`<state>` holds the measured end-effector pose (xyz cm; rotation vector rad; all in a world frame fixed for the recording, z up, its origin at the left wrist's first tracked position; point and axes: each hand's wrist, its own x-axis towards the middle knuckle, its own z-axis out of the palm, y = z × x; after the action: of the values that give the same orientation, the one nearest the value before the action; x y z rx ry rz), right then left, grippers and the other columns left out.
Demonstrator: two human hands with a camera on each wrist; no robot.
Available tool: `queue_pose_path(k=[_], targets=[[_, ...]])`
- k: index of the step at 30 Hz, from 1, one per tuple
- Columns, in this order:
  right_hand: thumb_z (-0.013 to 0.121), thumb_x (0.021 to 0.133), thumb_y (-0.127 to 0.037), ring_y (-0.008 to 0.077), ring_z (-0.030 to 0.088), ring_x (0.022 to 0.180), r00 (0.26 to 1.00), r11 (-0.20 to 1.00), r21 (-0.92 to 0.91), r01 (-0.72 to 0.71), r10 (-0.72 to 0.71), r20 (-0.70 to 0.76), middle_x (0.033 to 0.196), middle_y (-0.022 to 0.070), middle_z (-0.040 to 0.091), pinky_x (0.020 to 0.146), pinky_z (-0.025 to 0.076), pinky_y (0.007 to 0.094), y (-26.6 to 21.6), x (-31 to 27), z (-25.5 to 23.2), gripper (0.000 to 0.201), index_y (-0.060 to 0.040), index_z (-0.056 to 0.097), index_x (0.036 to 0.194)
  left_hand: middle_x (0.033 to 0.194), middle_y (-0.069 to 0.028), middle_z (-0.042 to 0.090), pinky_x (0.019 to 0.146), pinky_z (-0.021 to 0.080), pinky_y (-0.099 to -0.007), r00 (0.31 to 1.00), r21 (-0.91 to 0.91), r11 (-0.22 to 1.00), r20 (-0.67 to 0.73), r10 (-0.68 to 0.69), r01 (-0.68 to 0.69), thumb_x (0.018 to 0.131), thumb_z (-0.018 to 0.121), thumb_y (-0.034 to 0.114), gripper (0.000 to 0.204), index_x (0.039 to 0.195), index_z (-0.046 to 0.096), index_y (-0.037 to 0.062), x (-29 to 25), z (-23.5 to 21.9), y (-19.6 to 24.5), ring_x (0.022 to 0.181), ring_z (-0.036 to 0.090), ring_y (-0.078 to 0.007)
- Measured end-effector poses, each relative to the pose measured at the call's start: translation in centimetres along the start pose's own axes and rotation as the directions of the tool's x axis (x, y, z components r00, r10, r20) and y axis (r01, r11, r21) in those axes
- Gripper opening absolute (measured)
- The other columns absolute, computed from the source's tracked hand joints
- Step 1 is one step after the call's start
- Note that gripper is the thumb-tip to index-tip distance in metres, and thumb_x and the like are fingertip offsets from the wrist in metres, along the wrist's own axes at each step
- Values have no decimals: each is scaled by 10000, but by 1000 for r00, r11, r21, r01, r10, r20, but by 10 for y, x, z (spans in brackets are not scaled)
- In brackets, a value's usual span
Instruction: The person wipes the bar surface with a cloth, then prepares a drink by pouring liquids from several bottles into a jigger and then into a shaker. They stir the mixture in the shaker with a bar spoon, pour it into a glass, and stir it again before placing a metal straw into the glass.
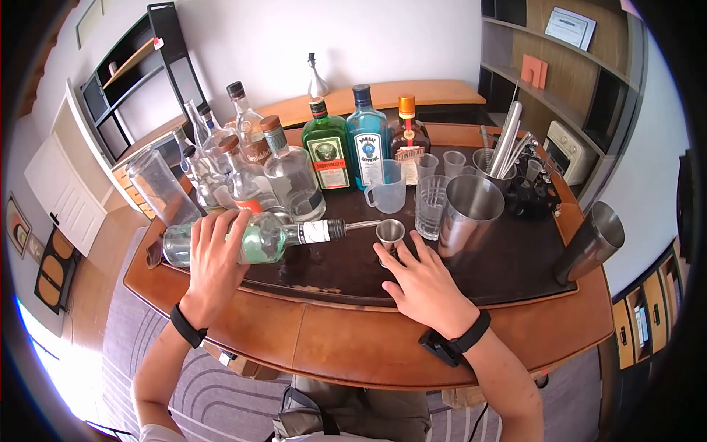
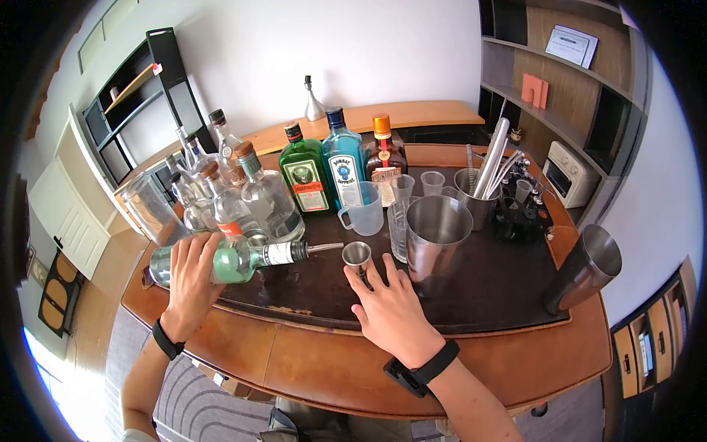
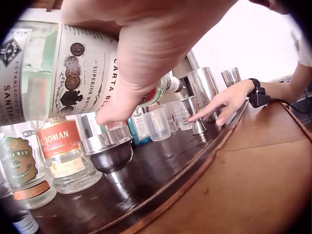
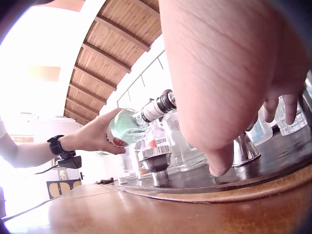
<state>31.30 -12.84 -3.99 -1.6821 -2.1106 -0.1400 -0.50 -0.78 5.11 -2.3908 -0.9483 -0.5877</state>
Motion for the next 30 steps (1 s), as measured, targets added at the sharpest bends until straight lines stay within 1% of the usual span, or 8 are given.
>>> queue_pose_path(k=[3,6,9,12,15,21,25,30], targets=[[685,959,-230,515,441,1383,1000,999,-44,-9,9,1,1429,241,529,1082,436,597,-1,-1,0,657,-106,440,1556,1302,-131,568,1043,420,-491,1000,-3,1000,14,11,-11,550,845,-19,918,1397,503,69,3,-1,0,1200,530,-350],[686,957,-228,516,445,1378,1000,999,-42,-12,12,0,1433,238,526,1085,431,607,-1,-1,0,659,-110,439,1556,1299,-124,567,1045,418,-488,999,24,999,25,21,-21,545,843,-19,914,1388,504,76,4,2,-1,1201,530,-346],[687,956,-227,517,453,1370,1000,999,-38,-16,16,-5,1428,241,526,1084,430,603,-2,-1,0,658,-105,440,1554,1295,-117,568,1045,418,-486,999,38,999,25,29,-30,541,836,-28,912,1383,507,87,6,1,-2,1203,530,-343],[685,956,-226,515,458,1364,1000,999,-45,-1,0,-30,1418,243,530,1083,431,590,0,-2,2,654,-97,443,1550,1292,-126,584,1038,422,-481,999,44,998,25,33,-34,549,847,-17,921,1401,511,72,8,0,-3,1175,539,-365],[683,957,-226,515,458,1365,1000,999,-45,5,-7,-29,1413,244,532,1086,428,578,1,-2,3,652,-92,442,1548,1292,-107,570,1044,419,-485,999,44,998,20,42,-43,539,825,-45,914,1385,513,103,11,-2,-1,1205,532,-340],[680,959,-227,510,458,1368,1000,999,-53,3,-4,-26,1405,243,539,1091,423,576,1,-1,4,649,-91,443,1547,1272,-105,574,1051,420,-476,998,63,997,36,45,-47,554,824,-55,914,1399,517,111,18,-9,2,1202,535,-339],[682,939,-207,504,429,1402,1000,999,-39,-10,10,-11,1495,239,496,1091,408,608,0,-2,5,648,-60,456,1528,1265,-108,576,1057,419,-482,998,70,996,23,61,-62,550,825,-62,902,1384,530,115,20,-8,0,1202,538,-342],[673,943,-202,506,418,1413,1000,999,-28,-14,14,1,1504,241,487,1106,396,611,1,-2,5,656,-60,439,1540,1267,-111,575,1066,416,-488,997,64,995,24,80,-81,546,819,-72,903,1382,532,111,25,-13,2,1207,537,-347]])
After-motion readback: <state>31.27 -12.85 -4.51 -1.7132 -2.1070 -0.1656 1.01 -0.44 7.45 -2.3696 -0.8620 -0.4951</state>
